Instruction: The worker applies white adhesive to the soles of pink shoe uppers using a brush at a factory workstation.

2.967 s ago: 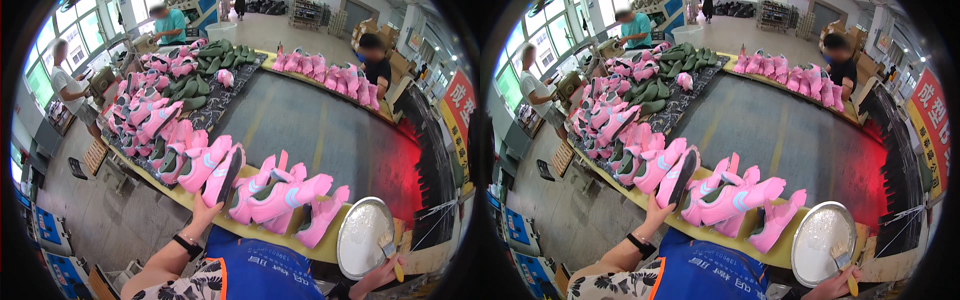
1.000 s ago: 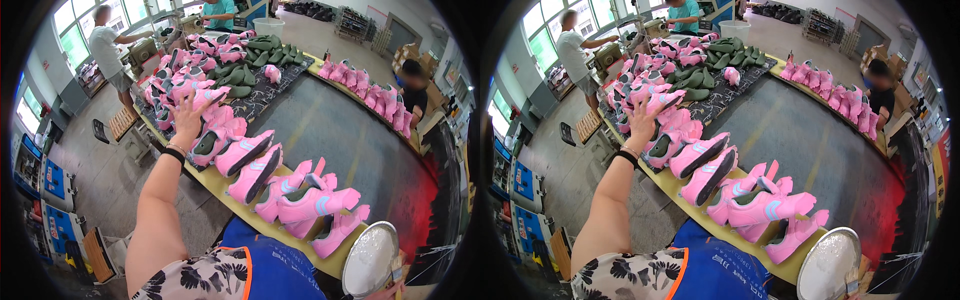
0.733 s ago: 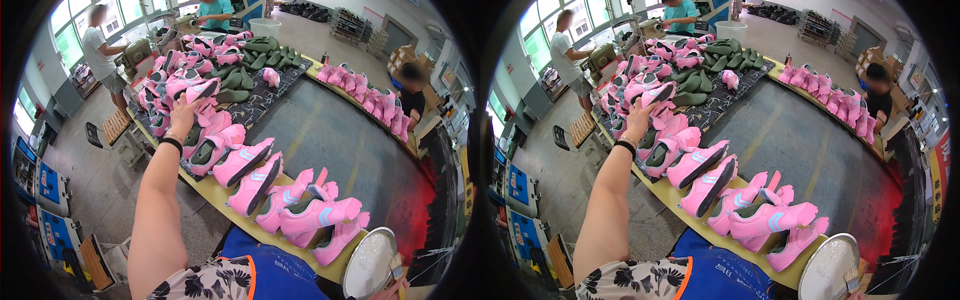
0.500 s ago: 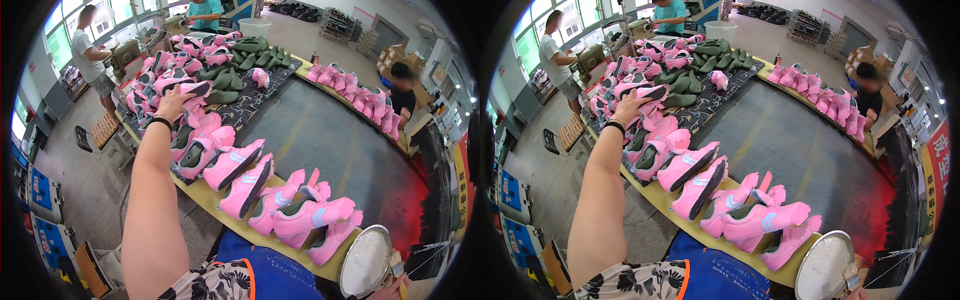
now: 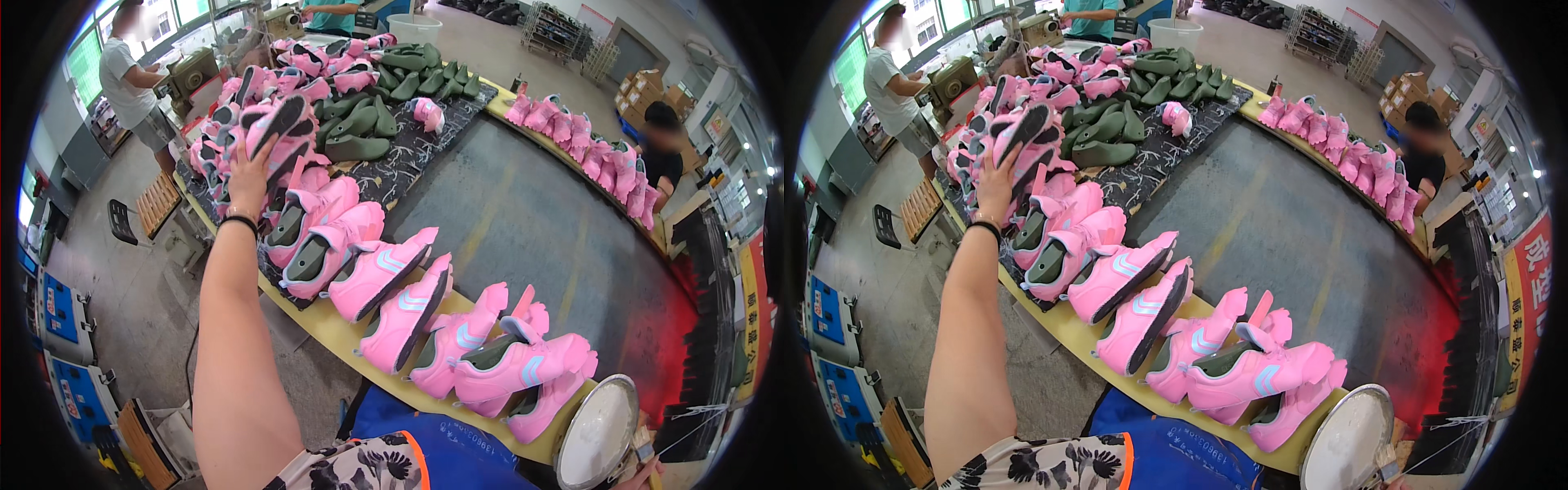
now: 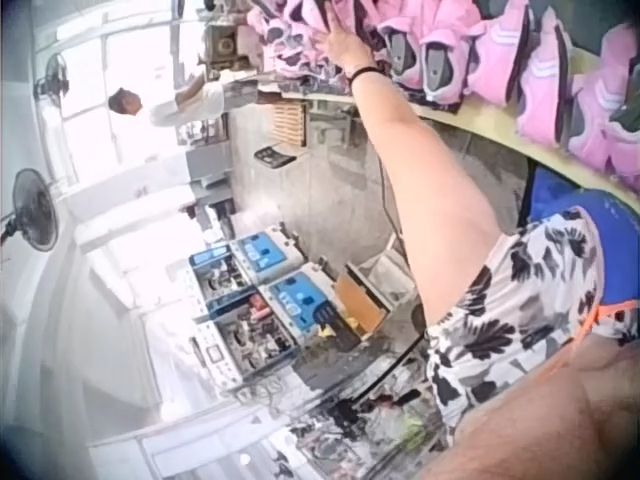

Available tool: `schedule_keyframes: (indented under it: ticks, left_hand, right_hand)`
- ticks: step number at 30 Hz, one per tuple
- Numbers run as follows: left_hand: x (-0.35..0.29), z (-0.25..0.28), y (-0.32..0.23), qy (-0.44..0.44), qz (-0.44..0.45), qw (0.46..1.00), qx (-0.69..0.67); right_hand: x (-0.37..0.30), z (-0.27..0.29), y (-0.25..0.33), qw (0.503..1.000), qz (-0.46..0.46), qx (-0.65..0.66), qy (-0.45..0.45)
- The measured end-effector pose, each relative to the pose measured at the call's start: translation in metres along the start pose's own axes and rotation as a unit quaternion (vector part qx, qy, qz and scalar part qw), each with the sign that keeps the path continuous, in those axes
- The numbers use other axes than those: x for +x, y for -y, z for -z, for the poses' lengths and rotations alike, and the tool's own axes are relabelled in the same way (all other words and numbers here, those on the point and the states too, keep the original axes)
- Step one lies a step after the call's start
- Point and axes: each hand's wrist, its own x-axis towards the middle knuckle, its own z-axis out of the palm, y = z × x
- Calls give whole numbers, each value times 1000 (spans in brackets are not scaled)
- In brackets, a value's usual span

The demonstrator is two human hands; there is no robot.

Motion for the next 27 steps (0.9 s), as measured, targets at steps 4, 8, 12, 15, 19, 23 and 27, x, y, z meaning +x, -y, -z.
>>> schedule_keyframes:
  ticks: [4,8,12,15,19,23,27]
  left_hand:
    - [42,-5,3,109,15,991,76]
    - [47,2,-9,187,38,980,65]
    - [42,18,-28,237,85,959,128]
    - [1,39,-47,78,12,995,56]
    - [-105,68,-82,67,-21,988,-136]
    - [-175,85,-105,124,-13,989,-76]
    - [-162,90,-110,218,53,972,-71]
  right_hand:
    - [-1,4,-2,1000,3,-16,-6]
    - [3,18,-10,999,-1,-31,-16]
    - [9,43,-21,998,-4,-57,-28]
    - [14,57,-32,996,-9,-72,-46]
    - [16,54,-45,997,-39,-54,-45]
    - [20,32,-55,994,-96,46,30]
    - [13,29,-60,988,-117,83,59]
